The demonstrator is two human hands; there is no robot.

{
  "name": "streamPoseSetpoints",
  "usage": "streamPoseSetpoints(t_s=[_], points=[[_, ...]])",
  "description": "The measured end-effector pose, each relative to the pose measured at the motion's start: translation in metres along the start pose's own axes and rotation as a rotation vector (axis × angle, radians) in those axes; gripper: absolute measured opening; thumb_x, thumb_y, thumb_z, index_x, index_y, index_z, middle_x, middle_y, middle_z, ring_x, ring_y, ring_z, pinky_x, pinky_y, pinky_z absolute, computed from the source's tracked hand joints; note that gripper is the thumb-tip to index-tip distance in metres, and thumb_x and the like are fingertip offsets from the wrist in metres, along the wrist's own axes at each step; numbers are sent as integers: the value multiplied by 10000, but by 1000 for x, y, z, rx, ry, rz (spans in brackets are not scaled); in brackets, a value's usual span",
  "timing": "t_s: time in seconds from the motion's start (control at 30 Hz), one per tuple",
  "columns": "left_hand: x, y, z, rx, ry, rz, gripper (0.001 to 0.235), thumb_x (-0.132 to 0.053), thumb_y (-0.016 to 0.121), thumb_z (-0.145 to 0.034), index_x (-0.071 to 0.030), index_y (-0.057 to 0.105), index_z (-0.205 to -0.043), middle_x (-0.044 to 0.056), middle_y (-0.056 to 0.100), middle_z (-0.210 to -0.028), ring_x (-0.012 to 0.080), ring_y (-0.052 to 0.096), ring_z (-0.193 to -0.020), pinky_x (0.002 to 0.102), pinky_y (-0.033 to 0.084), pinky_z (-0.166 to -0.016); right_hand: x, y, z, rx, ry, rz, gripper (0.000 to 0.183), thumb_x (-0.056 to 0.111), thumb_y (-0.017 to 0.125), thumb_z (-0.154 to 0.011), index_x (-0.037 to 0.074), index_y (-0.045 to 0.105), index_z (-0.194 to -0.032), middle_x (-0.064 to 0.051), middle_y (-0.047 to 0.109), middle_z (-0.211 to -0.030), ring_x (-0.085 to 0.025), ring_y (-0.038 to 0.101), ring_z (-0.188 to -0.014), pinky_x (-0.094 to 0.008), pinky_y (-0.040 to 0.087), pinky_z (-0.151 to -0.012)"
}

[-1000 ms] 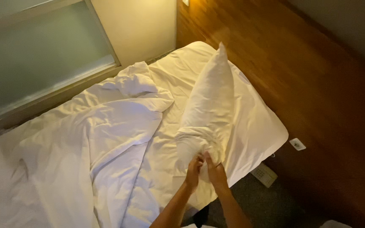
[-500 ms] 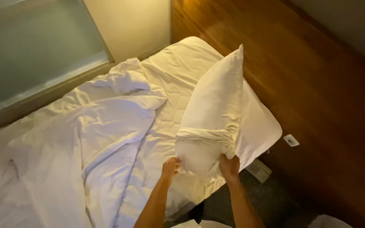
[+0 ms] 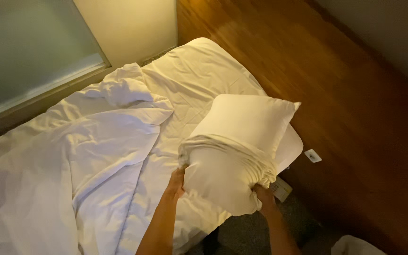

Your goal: The person folds a white cloth on a bed by hand, smoothing the material and aligning the corners into a neat rectangular shape.

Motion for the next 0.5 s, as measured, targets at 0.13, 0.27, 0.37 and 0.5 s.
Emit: streamPoseSetpoints(t_s=[0.13,0.27,0.37,0.5], points=[[-40,23,2,67,302,57,358,-167,740,-851,-60,722,-1192,180,772,-993,301,755,-777,419,604,-687,15,-21,17,-172,204,-505,608,314,686,-783,-65,721,-1258,-302,698,-1288,-447,578,-1298,-551,424,-1094],[-69,8,-33,75,491,1,355,-57,670,-866,-88,704,-1218,142,759,-1070,286,725,-875,436,589,-798,12,0,-34,-333,158,-702,503,338,790,-795,161,737,-1263,-190,753,-1159,-379,707,-1097,-520,544,-955],[-108,2,33,-49,575,-109,430,-98,682,-825,-87,683,-1256,87,717,-1088,266,658,-964,474,545,-925,15,34,-60,-284,180,-667,608,422,838,-789,156,689,-1315,-197,744,-1176,-389,696,-1131,-551,522,-980],[-95,-52,7,-246,590,-296,383,-142,676,-868,-18,631,-1227,182,661,-1067,314,608,-1009,509,512,-948,14,108,-78,-136,214,-807,352,302,712,-894,-46,679,-930,-171,591,-689,-285,580,-621,-429,477,-561]])
Point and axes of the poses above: each hand's wrist, its own z-axis away from the middle knuckle, its own y-axis out of the palm, x = y × z, the point moved 8 cm from there along -z, towards the middle knuckle
